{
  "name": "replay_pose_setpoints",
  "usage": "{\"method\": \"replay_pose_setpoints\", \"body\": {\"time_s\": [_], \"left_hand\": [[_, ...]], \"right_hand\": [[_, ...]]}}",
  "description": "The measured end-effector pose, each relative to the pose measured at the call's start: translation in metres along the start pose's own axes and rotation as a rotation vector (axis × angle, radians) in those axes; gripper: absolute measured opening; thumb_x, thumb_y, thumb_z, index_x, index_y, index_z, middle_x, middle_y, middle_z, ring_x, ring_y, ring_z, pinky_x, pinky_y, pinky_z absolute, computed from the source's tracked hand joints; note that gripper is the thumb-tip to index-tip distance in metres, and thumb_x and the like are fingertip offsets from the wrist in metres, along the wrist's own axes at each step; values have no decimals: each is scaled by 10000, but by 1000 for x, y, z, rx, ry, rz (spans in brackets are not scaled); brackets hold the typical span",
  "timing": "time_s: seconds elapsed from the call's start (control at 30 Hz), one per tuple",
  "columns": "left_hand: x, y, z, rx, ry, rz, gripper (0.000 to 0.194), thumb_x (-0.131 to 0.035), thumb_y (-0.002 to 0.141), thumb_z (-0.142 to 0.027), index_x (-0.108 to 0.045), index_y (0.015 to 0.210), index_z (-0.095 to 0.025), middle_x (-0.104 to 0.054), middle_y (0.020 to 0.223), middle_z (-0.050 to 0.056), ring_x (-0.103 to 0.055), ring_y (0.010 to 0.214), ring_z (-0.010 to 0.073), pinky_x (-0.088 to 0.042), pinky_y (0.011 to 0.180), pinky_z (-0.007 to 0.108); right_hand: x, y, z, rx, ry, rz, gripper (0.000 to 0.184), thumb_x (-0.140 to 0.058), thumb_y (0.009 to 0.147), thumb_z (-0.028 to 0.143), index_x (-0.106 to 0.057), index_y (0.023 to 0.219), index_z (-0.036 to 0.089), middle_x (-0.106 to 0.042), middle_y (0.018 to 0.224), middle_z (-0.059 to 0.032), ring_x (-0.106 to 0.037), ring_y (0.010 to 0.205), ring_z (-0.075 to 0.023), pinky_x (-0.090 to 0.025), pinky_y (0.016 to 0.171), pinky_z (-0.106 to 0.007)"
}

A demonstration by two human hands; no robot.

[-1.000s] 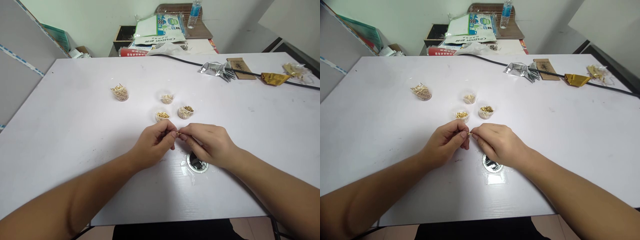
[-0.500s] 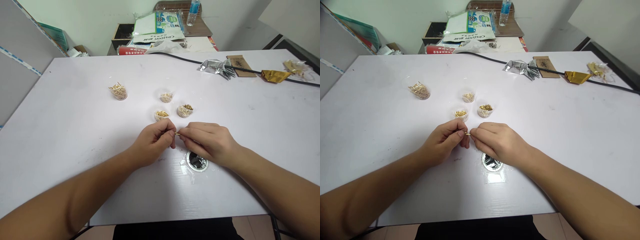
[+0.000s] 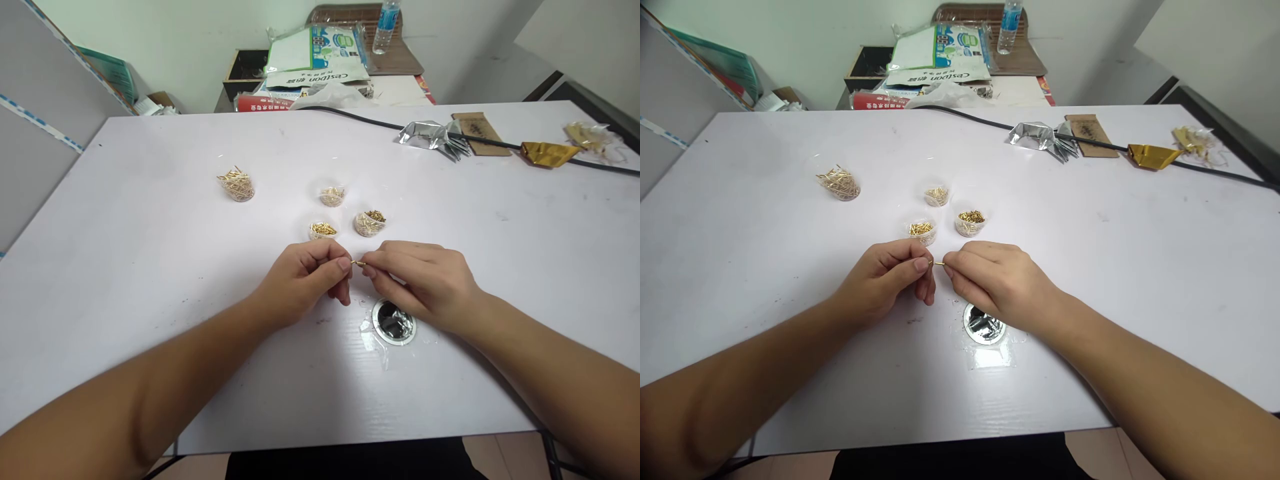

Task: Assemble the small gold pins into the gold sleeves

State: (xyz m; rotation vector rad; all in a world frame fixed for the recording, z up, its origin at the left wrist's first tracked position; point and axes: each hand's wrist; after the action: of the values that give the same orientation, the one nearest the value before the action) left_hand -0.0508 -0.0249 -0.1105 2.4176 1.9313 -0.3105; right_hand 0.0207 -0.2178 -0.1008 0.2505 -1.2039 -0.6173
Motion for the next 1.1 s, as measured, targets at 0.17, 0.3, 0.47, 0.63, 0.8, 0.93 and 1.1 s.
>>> {"method": "replay_pose_setpoints", "body": {"time_s": [0.17, 0.3, 0.47, 0.63, 0.8, 0.93, 1.1], "left_hand": [[1, 0, 1, 21, -20, 23, 221, -547, 925, -285, -560, 757, -142, -608, 610, -17, -594, 600, 91, -475, 624, 218], [2, 1, 1, 33, -37, 31, 220, -548, 923, -281, -566, 753, -142, -610, 617, -14, -602, 604, 96, -484, 629, 222], [2, 1, 2, 38, -32, 41, 199, -546, 919, -262, -577, 762, -143, -610, 610, -17, -605, 605, 93, -488, 627, 214], [3, 3, 2, 21, -45, 73, 177, -543, 908, -208, -573, 751, -133, -583, 595, -25, -594, 588, 76, -468, 600, 189], [3, 2, 1, 27, 23, 110, 176, -514, 927, -232, -560, 790, -133, -607, 653, -10, -589, 643, 81, -470, 636, 199], [3, 2, 0, 14, 113, 117, 177, -482, 944, -255, -536, 821, -139, -613, 706, -3, -572, 691, 87, -464, 671, 215], [3, 3, -1, -7, 155, 140, 200, -446, 958, -271, -523, 827, -141, -608, 729, 6, -550, 707, 95, -448, 689, 233]], "right_hand": [[1, 0, 0, 36, 6, -23, 93, -520, 898, 54, -552, 941, 130, -542, 683, -11, -463, 605, -92, -411, 564, -222], [1, 1, -1, 41, 13, -33, 110, -524, 894, 48, -551, 959, 133, -533, 677, -9, -473, 605, -95, -415, 569, -221], [1, 1, -1, 51, 44, -31, 127, -520, 896, 43, -543, 979, 136, -511, 666, -3, -473, 608, -96, -415, 577, -219], [3, 0, -3, 80, 43, 11, 123, -507, 903, 44, -546, 990, 123, -498, 686, -16, -445, 619, -102, -398, 569, -227], [9, 0, -8, 112, -7, 86, 80, -496, 919, 71, -555, 945, 118, -464, 686, -12, -409, 612, -103, -375, 556, -232], [12, 0, -9, 119, -13, 116, 82, -489, 924, 76, -562, 918, 111, -449, 689, -7, -395, 614, -97, -369, 562, -228], [11, 0, -8, 103, -14, 100, 94, -483, 928, 87, -555, 882, 125, -441, 671, 0, -394, 602, -98, -368, 553, -227]]}}
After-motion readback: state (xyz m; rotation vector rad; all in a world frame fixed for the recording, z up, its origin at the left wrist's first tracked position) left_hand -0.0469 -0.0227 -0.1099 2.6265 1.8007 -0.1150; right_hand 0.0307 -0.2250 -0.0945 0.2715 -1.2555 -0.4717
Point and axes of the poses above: each hand's wrist, its own y-axis towards the middle knuckle, its own x-axis out of the back of the hand, z = x × y
